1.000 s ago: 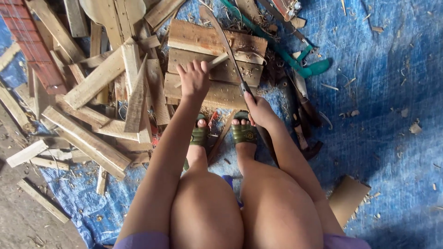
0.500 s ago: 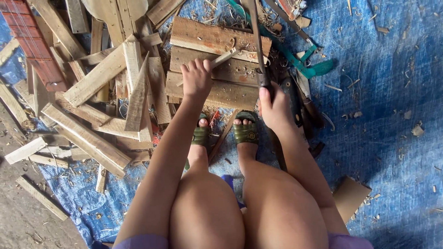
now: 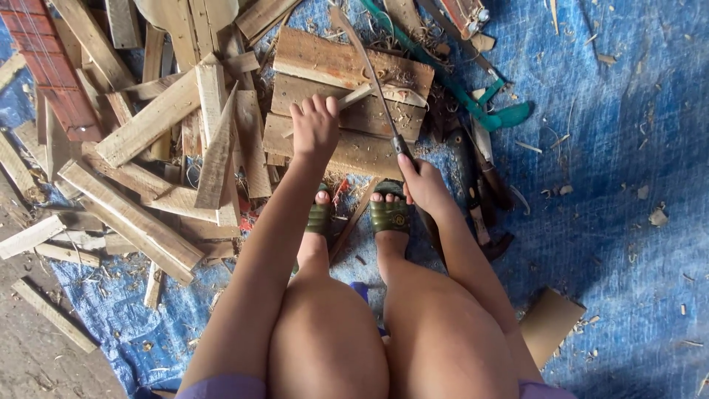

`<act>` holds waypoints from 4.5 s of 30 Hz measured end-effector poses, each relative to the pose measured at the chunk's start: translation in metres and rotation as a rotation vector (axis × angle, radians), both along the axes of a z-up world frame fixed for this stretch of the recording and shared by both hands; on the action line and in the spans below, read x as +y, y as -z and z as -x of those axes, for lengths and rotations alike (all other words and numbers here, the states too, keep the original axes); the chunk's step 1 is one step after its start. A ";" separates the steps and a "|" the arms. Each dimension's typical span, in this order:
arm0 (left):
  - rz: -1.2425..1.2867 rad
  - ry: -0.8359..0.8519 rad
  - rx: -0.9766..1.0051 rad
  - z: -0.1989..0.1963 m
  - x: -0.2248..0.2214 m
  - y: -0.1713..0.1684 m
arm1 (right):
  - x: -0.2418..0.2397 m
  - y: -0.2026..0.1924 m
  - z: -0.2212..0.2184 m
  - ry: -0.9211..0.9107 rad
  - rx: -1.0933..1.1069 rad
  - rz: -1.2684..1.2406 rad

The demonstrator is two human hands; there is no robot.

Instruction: Shaping a piece of wood by shaving it with a large blade while sitting on a stool.

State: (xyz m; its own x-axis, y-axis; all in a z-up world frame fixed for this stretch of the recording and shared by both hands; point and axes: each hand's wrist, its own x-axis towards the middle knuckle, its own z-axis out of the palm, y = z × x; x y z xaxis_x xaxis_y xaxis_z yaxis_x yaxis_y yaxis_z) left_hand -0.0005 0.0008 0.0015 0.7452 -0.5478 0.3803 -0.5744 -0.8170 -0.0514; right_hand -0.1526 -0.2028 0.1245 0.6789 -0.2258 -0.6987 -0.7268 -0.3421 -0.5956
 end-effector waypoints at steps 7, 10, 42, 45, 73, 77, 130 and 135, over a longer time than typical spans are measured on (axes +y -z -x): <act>0.010 -0.018 0.025 0.000 -0.002 -0.003 | 0.012 -0.053 -0.008 0.088 -0.216 0.067; -0.005 -0.030 0.006 -0.001 -0.002 -0.008 | 0.013 -0.049 -0.012 0.047 -0.181 0.090; 0.022 0.001 -0.052 -0.002 -0.002 0.003 | 0.011 -0.010 -0.001 -0.049 0.009 -0.002; 0.031 0.013 -0.060 0.001 -0.002 -0.007 | 0.007 -0.028 -0.003 -0.036 -0.006 0.083; -0.054 -0.025 0.062 0.003 -0.003 -0.019 | 0.007 -0.068 -0.006 0.046 -0.328 0.103; -0.045 -0.020 0.048 0.000 -0.002 -0.022 | 0.014 -0.027 0.003 0.034 -0.263 0.046; -0.045 -0.035 -0.019 -0.001 0.000 -0.016 | 0.004 -0.034 -0.009 0.071 -0.480 0.008; -0.067 -0.009 0.018 0.002 -0.001 -0.011 | 0.001 0.006 0.001 -0.104 -0.049 -0.028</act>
State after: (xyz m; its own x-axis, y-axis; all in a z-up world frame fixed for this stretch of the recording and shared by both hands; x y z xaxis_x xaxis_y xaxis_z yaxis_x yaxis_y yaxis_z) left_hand -0.0027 0.0002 0.0127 0.7566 -0.5648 0.3295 -0.5681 -0.8173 -0.0965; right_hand -0.1541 -0.2019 0.1180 0.7313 -0.1328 -0.6690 -0.6577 -0.3971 -0.6401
